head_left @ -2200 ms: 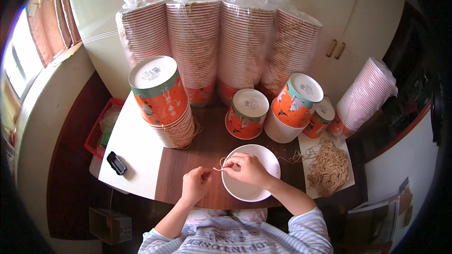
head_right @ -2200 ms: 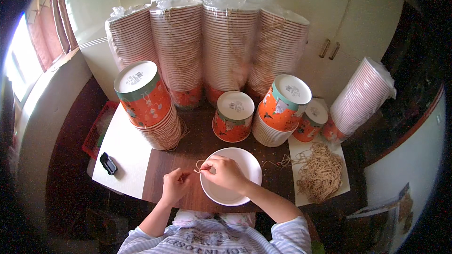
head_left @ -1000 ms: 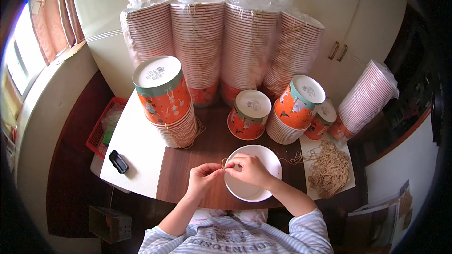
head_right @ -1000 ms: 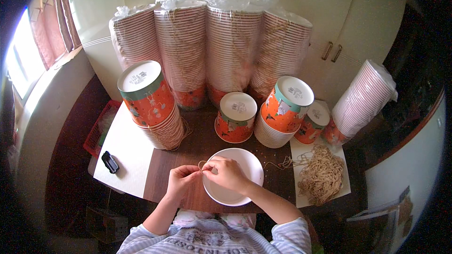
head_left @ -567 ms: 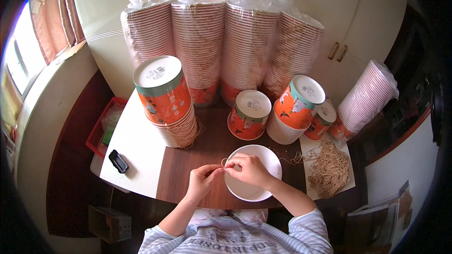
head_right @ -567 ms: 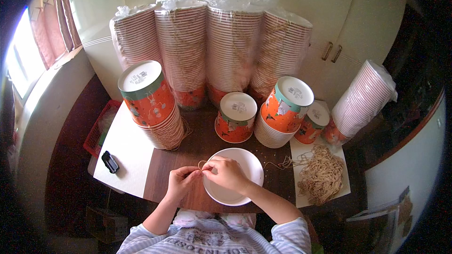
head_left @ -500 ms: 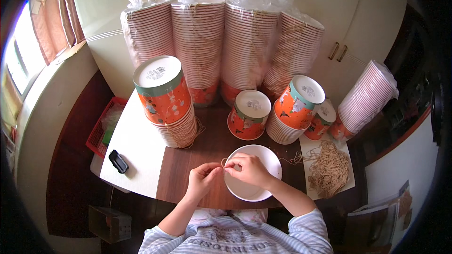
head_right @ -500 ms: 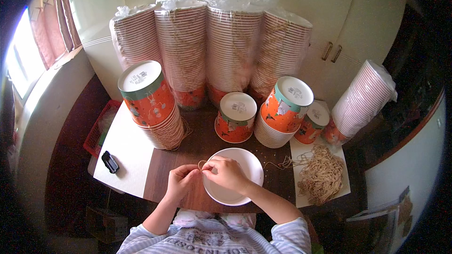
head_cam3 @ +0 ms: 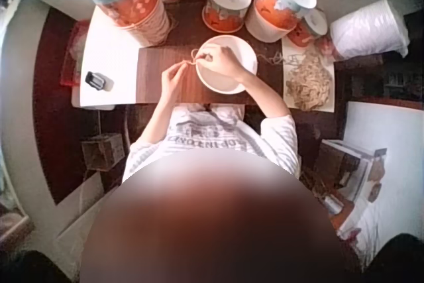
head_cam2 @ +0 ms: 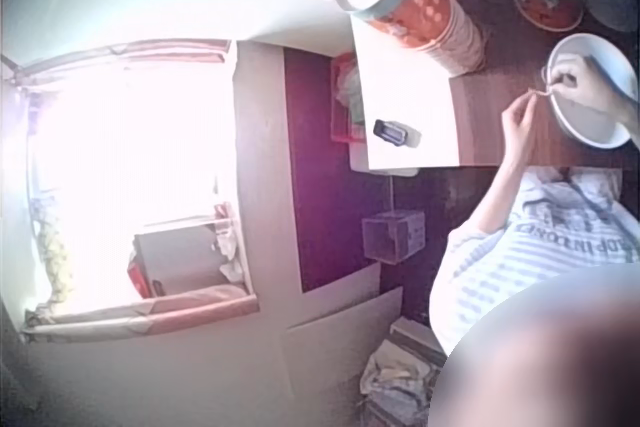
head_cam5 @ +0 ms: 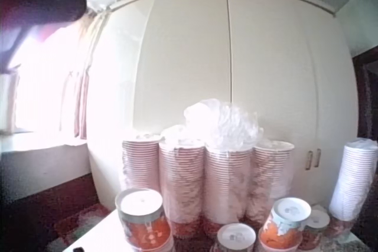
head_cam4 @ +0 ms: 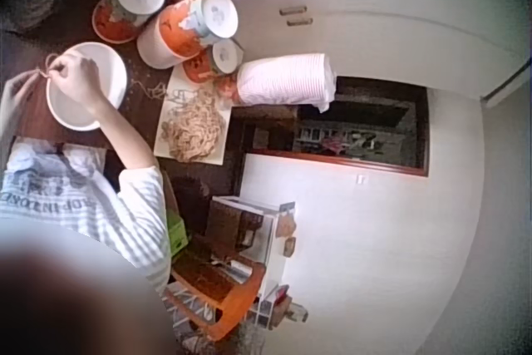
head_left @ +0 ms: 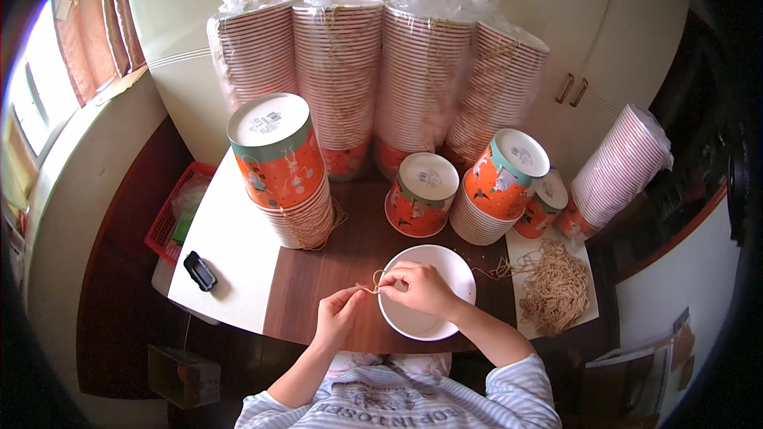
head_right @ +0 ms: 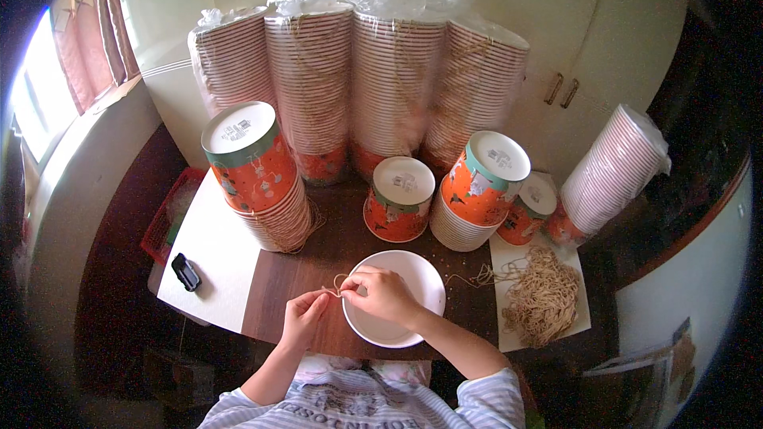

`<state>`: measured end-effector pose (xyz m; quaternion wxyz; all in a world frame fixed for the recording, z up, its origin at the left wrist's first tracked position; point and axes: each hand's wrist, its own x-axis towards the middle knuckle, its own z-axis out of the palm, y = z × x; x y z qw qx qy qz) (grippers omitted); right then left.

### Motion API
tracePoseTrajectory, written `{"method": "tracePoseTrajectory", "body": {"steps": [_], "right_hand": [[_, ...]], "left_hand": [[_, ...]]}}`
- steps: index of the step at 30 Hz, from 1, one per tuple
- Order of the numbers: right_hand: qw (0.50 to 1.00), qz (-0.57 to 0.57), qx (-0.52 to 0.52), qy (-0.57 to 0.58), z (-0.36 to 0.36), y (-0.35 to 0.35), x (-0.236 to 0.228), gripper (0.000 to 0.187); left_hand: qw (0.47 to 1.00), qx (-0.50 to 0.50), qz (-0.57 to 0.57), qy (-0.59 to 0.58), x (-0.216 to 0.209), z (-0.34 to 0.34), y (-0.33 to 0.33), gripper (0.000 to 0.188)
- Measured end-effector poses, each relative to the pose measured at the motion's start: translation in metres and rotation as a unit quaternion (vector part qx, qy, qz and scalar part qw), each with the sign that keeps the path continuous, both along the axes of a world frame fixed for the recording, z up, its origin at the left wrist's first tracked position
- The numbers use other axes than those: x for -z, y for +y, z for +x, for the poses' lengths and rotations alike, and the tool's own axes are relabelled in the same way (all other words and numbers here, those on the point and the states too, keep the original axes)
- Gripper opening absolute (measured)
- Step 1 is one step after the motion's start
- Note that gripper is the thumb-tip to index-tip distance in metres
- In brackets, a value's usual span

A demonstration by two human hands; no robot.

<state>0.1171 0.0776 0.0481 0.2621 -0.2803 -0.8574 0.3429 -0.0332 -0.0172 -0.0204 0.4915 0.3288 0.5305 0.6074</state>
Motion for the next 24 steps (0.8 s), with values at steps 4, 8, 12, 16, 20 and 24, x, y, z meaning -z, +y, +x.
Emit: {"method": "tracePoseTrajectory", "body": {"steps": [4, 8, 12, 16, 20, 24], "right_hand": [[1.0, -0.026, 0.003, -0.017, 0.0, -0.002, -0.006, 0.011], [1.0, -0.022, 0.004, -0.017, 0.001, -0.002, -0.005, 0.011], [0.999, -0.024, 0.004, -0.023, 0.0, -0.003, -0.008, 0.011], [1.0, -0.017, 0.006, -0.023, 0.001, -0.002, -0.006, 0.012], [1.0, -0.013, 0.011, -0.019, 0.001, -0.001, -0.007, 0.012], [1.0, -0.001, 0.01, -0.009, 0.001, 0.0, -0.003, 0.009]], "left_hand": [[0.999, -0.02, 0.047, 0.006, -0.008, 0.004, 0.01, 0.017], [0.999, -0.012, 0.023, -0.029, -0.011, 0.006, 0.016, 0.014], [0.998, -0.013, 0.041, -0.037, -0.014, 0.005, 0.018, 0.012], [0.998, -0.013, 0.054, 0.012, -0.018, 0.004, 0.019, 0.011], [0.997, 0.012, 0.04, 0.065, -0.021, 0.0, 0.016, 0.01], [0.994, 0.038, 0.048, 0.087, -0.023, -0.001, 0.013, 0.013]]}}
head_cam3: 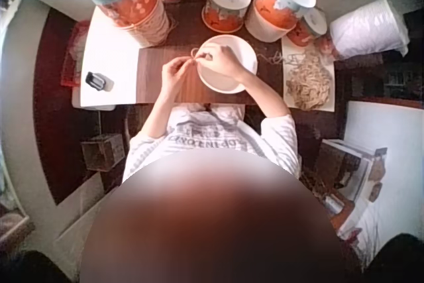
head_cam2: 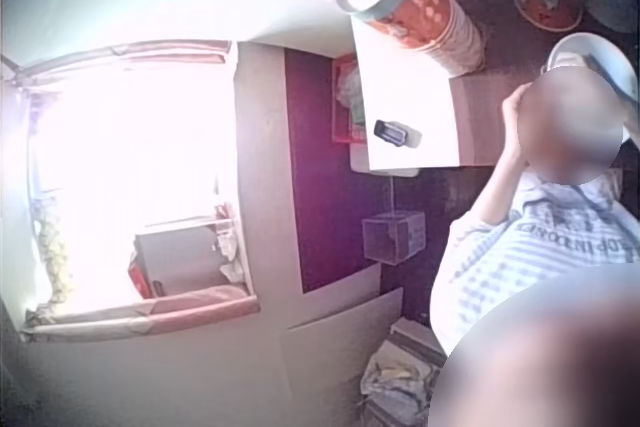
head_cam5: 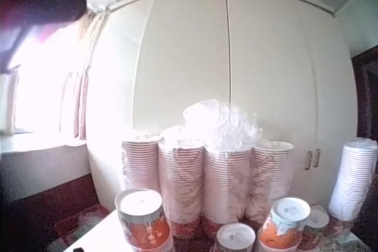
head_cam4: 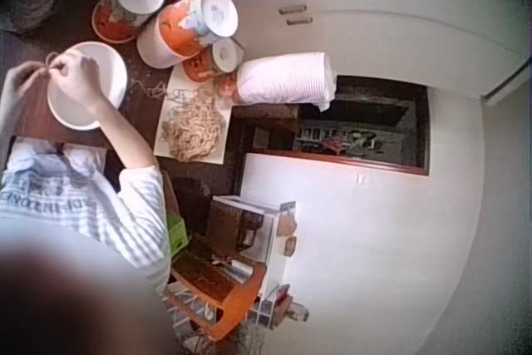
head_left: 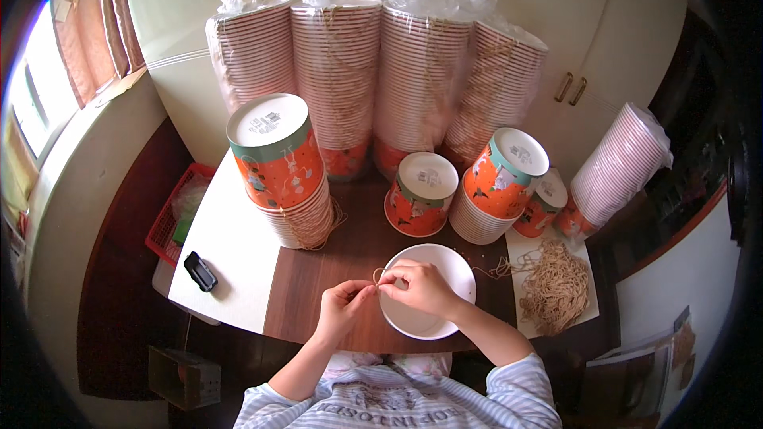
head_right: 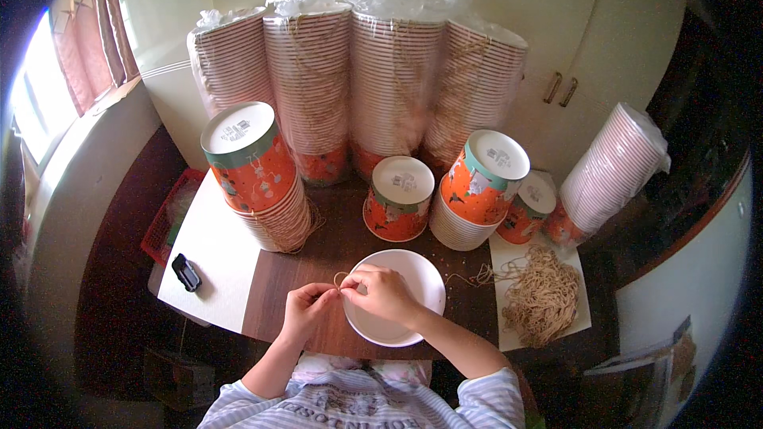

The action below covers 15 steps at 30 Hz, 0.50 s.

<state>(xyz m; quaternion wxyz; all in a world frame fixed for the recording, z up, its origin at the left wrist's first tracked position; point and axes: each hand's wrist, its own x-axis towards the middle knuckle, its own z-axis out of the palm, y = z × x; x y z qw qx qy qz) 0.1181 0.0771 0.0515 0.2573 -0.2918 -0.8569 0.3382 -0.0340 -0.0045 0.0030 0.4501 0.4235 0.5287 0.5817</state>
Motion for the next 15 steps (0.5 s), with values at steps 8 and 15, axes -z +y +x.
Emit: {"method": "tracePoseTrajectory", "body": {"steps": [8, 15], "right_hand": [[1.0, 0.004, -0.005, 0.003, -0.0011, 0.001, 0.0012, 0.01], [1.0, -0.007, 0.002, -0.013, 0.0017, 0.0016, -0.0014, 0.011]], "left_hand": [[1.0, -0.001, 0.013, 0.027, 0.0068, 0.0019, 0.0015, 0.01], [0.977, 0.091, -0.012, -0.194, 0.0022, -0.0053, 0.0039, 0.008]]}}
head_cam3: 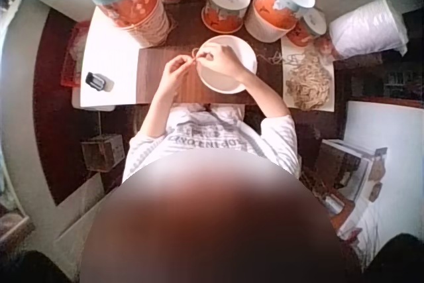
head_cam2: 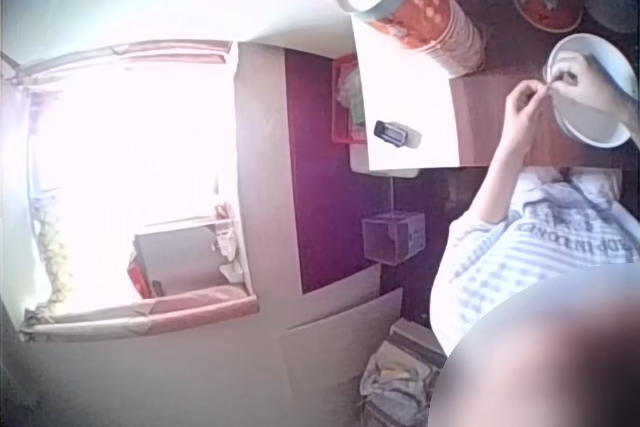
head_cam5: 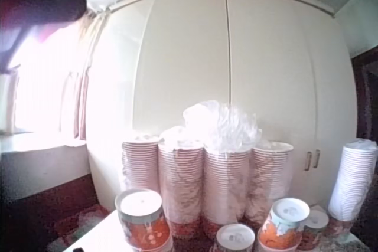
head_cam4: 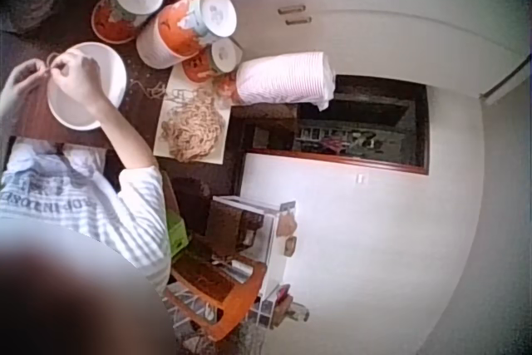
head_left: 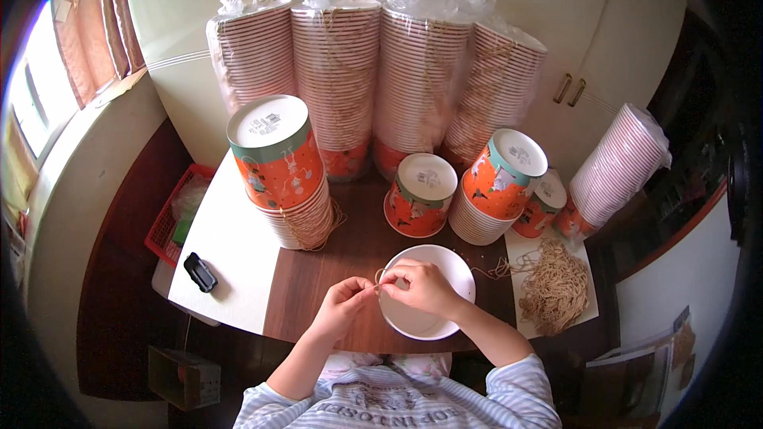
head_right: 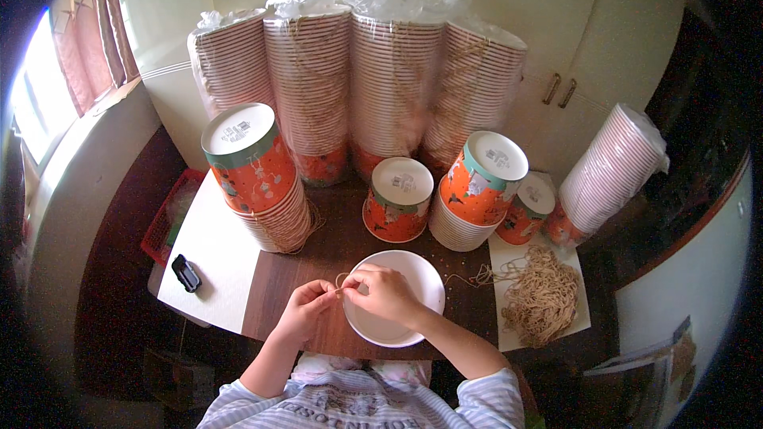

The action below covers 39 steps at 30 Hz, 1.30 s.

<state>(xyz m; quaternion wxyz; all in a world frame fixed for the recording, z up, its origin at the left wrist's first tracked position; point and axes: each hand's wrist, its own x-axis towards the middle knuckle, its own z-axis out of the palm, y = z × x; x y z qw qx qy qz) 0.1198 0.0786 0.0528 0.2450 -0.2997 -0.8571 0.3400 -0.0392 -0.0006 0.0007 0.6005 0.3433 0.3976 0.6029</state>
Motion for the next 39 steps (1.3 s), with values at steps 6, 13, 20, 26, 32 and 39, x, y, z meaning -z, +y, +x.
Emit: {"method": "tracePoseTrajectory", "body": {"steps": [6, 13, 20, 26, 32, 39], "right_hand": [[0.999, 0.016, -0.023, -0.017, 0.005, -0.003, 0.0, 0.011], [0.998, -0.002, -0.011, 0.056, 0.013, -0.009, -0.029, 0.023], [0.97, 0.206, -0.083, 0.098, 0.008, -0.007, -0.019, 0.025], [0.966, 0.225, -0.08, 0.101, 0.005, -0.007, -0.014, 0.021], [0.969, 0.212, -0.064, 0.107, 0.003, -0.007, -0.013, 0.012], [0.986, 0.107, -0.044, 0.118, 0.002, -0.006, -0.016, 0.006]], "left_hand": [[0.986, 0.098, -0.056, -0.126, -0.009, -0.005, 0.0, 0.007], [0.982, 0.116, -0.061, -0.139, -0.026, -0.01, 0.002, 0.006], [0.982, 0.132, -0.073, -0.118, -0.031, -0.009, 0.005, 0.007], [0.978, 0.141, -0.077, -0.135, -0.031, -0.009, 0.005, 0.007], [0.976, 0.122, -0.105, -0.149, -0.028, -0.009, 0.003, 0.008], [0.986, 0.03, 0.08, 0.141, -0.021, -0.008, -0.001, 0.012]]}}
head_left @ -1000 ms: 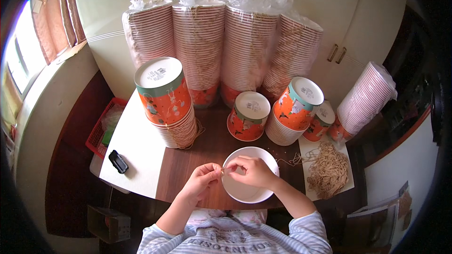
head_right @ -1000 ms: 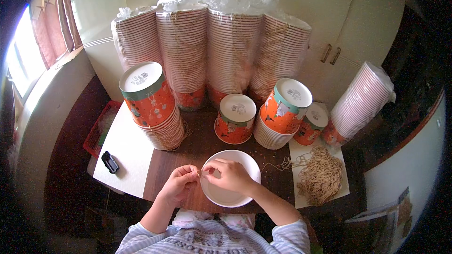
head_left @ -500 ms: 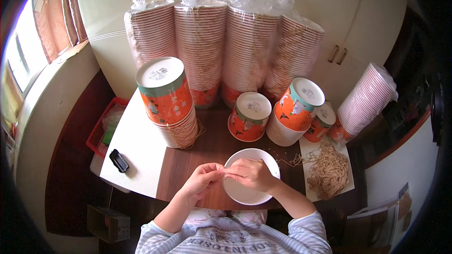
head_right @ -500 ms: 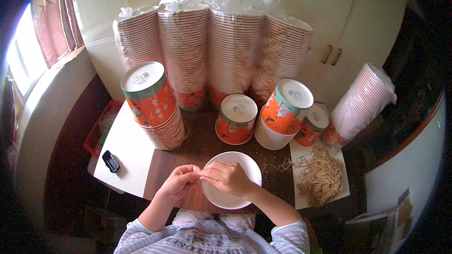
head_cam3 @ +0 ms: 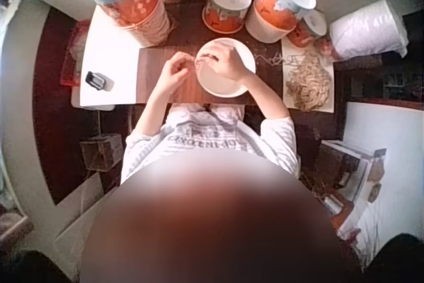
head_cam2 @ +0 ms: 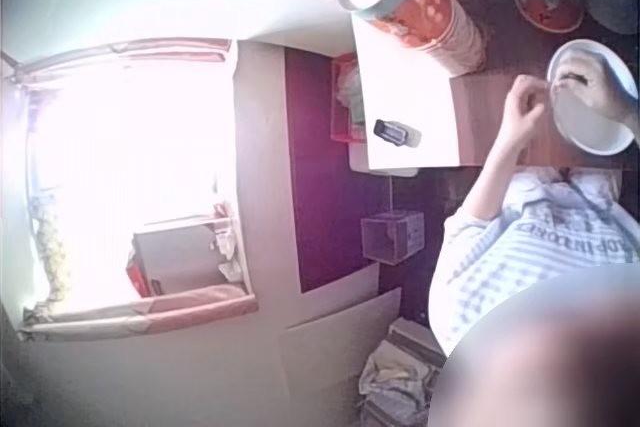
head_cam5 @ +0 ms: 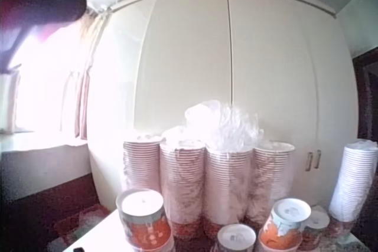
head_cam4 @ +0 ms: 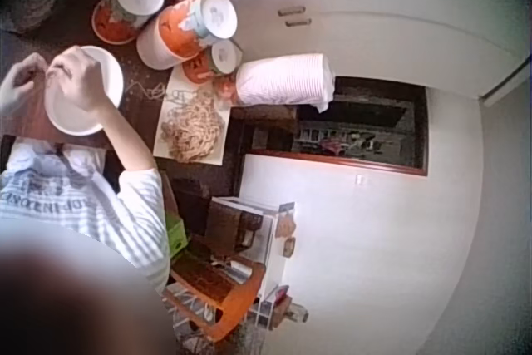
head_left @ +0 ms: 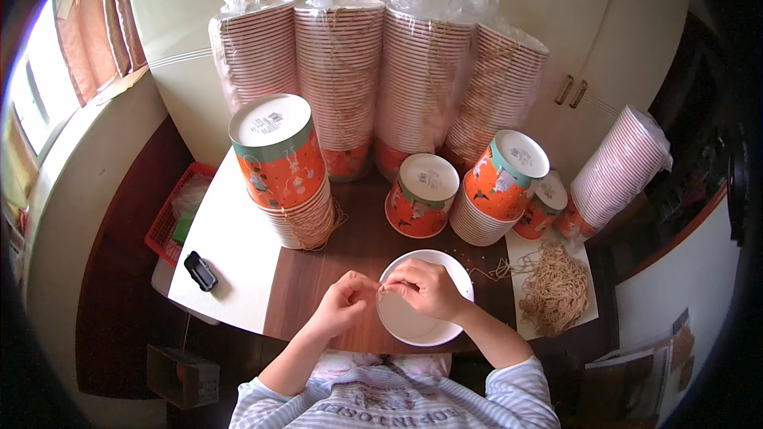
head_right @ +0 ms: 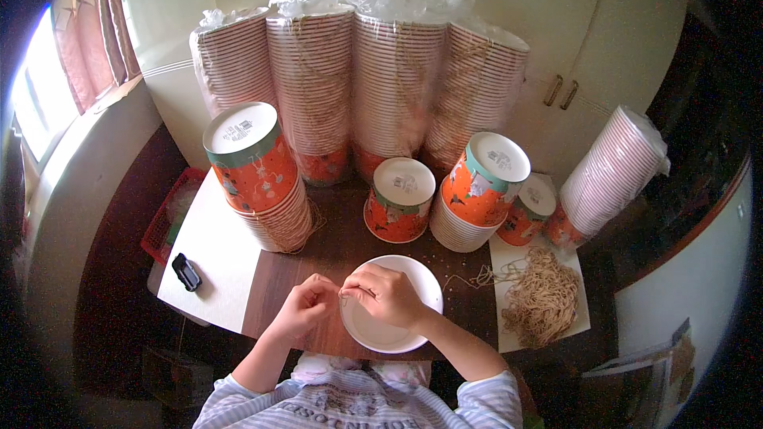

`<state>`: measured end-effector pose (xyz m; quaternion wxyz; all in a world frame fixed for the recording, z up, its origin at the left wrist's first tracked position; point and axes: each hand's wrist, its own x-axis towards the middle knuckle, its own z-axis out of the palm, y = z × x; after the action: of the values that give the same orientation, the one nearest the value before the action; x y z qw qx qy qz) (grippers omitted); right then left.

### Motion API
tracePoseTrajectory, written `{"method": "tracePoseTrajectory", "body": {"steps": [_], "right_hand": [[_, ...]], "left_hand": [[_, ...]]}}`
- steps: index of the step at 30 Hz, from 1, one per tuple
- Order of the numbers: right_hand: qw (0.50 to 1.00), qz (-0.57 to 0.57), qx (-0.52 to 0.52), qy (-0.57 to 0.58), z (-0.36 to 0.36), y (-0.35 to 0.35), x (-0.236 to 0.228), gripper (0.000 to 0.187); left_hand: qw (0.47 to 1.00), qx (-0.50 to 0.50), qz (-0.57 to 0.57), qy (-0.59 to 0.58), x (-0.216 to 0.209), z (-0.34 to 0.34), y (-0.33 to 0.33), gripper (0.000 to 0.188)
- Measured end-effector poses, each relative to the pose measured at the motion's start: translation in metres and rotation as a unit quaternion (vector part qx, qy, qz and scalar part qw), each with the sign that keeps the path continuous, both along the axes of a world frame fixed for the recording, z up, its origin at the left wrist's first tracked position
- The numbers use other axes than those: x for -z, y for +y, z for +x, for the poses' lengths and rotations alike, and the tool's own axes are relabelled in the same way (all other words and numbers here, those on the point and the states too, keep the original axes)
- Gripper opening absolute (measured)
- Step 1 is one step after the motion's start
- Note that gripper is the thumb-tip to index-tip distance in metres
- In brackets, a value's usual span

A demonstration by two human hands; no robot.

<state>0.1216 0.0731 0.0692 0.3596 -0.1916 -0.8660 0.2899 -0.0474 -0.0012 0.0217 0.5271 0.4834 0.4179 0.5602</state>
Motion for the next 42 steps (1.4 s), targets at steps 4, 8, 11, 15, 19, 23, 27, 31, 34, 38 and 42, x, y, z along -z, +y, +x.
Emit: {"method": "tracePoseTrajectory", "body": {"steps": [4, 8, 11, 15, 19, 23, 27, 31, 34, 38, 42], "right_hand": [[0.999, -0.036, -0.002, 0.011, 0.0, 0.001, 0.001, 0.005], [0.997, -0.069, -0.009, -0.014, 0.002, 0.002, 0.003, 0.005], [0.992, -0.123, -0.012, -0.03, 0.003, 0.0, 0.002, 0.005], [0.983, -0.179, -0.012, -0.04, 0.004, -0.001, 0.004, 0.007], [0.978, -0.203, -0.015, -0.042, 0.006, 0.0, 0.009, 0.007], [0.972, -0.229, -0.023, -0.04, 0.008, 0.0, 0.01, 0.007], [0.964, -0.264, -0.021, -0.033, 0.009, -0.001, 0.011, 0.007], [0.968, -0.245, -0.025, -0.038, 0.006, -0.004, 0.002, 0.007], [0.977, -0.209, -0.021, -0.037, 0.005, -0.006, 0.0, 0.007], [0.979, -0.202, -0.016, -0.032, 0.006, -0.007, 0.0, 0.007], [0.98, -0.196, -0.009, -0.032, 0.006, -0.008, 0.002, 0.008]], "left_hand": [[0.976, -0.018, 0.095, 0.194, -0.006, 0.0, 0.001, 0.014], [0.998, -0.009, 0.009, 0.066, -0.005, 0.0, 0.001, 0.012], [1.0, 0.007, -0.019, -0.01, -0.011, -0.001, 0.002, 0.009], [0.994, 0.012, -0.022, -0.106, -0.005, -0.006, 0.003, 0.005], [0.983, -0.012, -0.052, -0.176, -0.006, -0.01, 0.002, 0.002], [0.987, 0.033, -0.065, -0.143, -0.004, -0.016, -0.001, 0.008], [0.989, 0.097, -0.087, -0.065, -0.019, -0.01, -0.003, 0.015], [0.994, 0.083, -0.072, -0.008, -0.019, -0.005, -0.003, 0.012], [0.994, 0.053, -0.065, 0.065, -0.021, -0.002, -0.002, 0.011], [0.992, 0.006, -0.035, 0.12, -0.027, 0.002, -0.003, 0.012], [0.991, -0.014, -0.022, 0.132, -0.022, 0.004, -0.004, 0.013]]}}
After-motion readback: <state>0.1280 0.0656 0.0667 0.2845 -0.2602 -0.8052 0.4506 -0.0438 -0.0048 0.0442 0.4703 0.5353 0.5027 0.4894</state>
